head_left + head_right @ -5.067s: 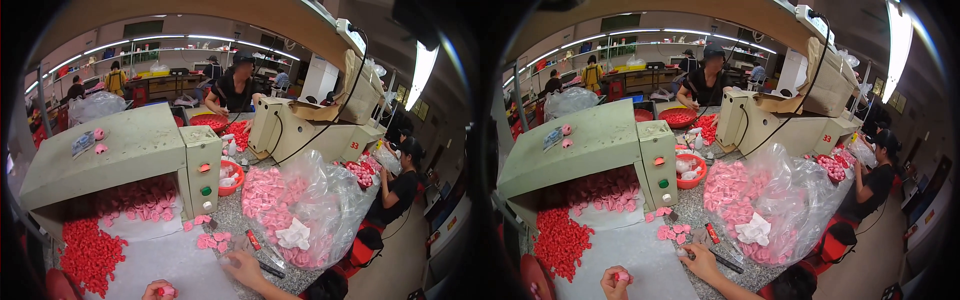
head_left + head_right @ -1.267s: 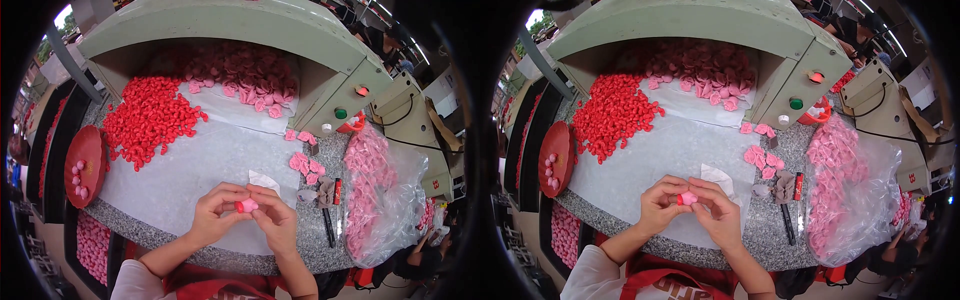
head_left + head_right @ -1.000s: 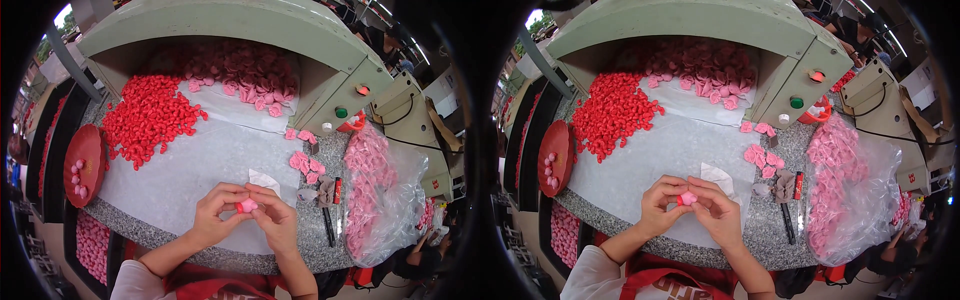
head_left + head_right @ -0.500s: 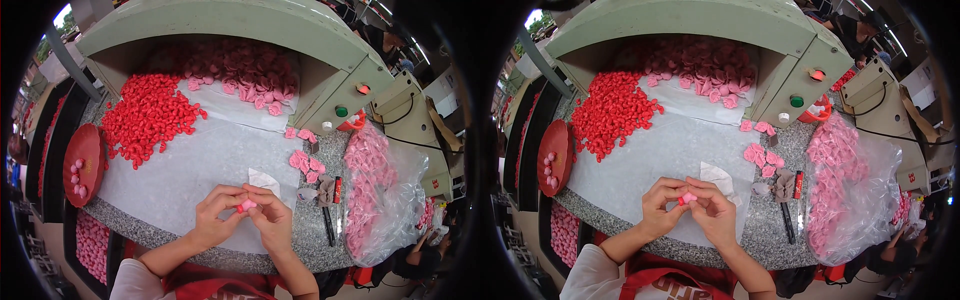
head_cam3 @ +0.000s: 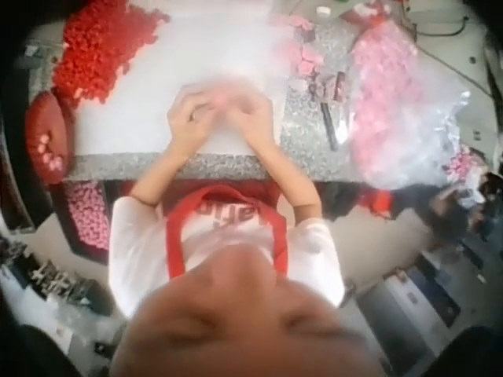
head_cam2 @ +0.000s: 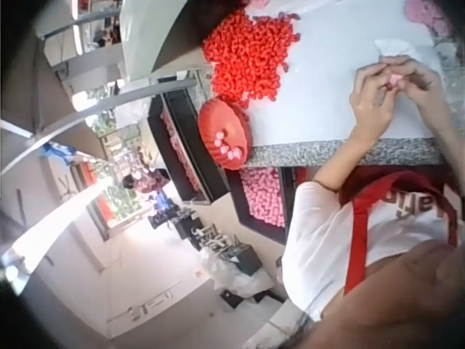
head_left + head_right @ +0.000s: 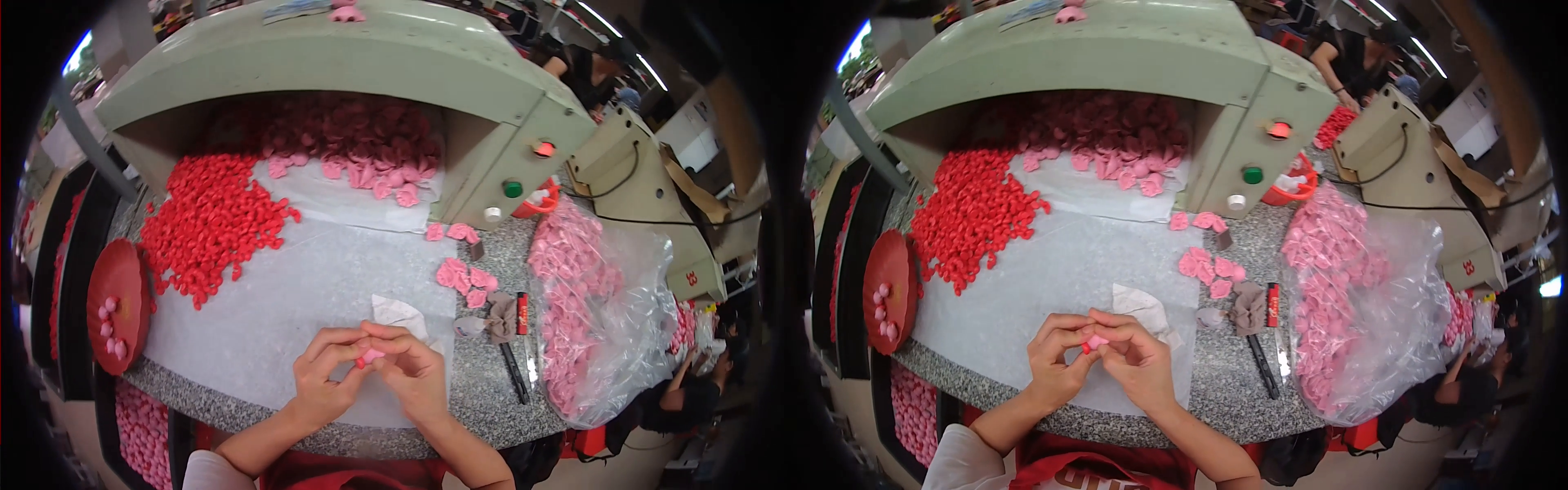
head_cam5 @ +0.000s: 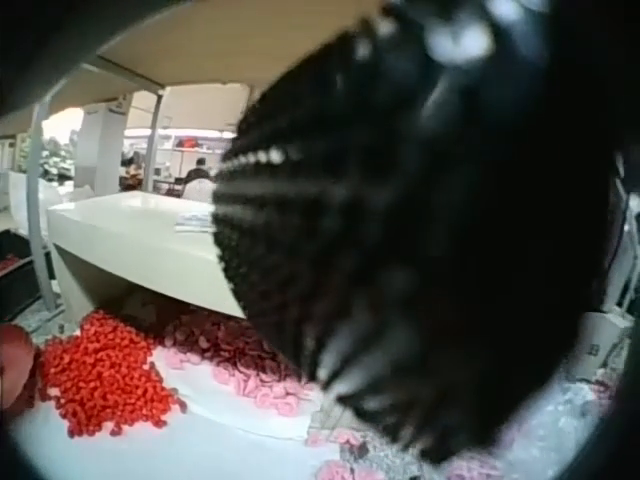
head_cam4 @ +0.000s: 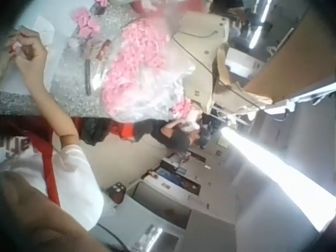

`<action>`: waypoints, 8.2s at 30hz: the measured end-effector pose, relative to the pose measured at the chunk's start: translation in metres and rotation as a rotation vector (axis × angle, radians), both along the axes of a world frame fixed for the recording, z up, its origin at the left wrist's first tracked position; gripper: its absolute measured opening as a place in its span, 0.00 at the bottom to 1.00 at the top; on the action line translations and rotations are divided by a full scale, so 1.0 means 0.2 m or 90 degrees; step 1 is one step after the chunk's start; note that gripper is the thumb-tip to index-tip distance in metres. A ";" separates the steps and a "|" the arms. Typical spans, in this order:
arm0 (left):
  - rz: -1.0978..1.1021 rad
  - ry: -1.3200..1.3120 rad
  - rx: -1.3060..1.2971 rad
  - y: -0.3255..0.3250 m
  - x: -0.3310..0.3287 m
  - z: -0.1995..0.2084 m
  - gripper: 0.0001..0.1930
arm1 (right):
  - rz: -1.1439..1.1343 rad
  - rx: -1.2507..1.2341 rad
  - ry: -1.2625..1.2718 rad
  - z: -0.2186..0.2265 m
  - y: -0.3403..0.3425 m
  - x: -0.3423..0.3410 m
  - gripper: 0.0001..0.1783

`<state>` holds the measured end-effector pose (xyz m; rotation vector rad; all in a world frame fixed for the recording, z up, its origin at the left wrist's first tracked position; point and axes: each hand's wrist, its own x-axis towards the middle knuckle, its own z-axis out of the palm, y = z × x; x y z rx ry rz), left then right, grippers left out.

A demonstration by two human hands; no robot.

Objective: Assemble small pink toy components by applying glue and attaching parts at a factory workbench.

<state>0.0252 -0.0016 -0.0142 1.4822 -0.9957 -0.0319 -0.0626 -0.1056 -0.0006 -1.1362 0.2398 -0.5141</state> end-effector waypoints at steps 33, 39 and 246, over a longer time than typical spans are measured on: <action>-0.047 0.100 -0.052 0.04 -0.02 0.04 0.17 | -0.343 -0.697 0.452 0.05 -0.91 0.10 0.12; -0.024 0.184 -0.025 0.00 -0.04 0.07 0.19 | -0.165 -0.718 0.643 -0.05 -1.17 0.10 0.18; -0.059 0.318 -0.010 0.01 -0.01 0.05 0.21 | 0.038 0.074 0.127 0.09 -0.12 -0.02 0.10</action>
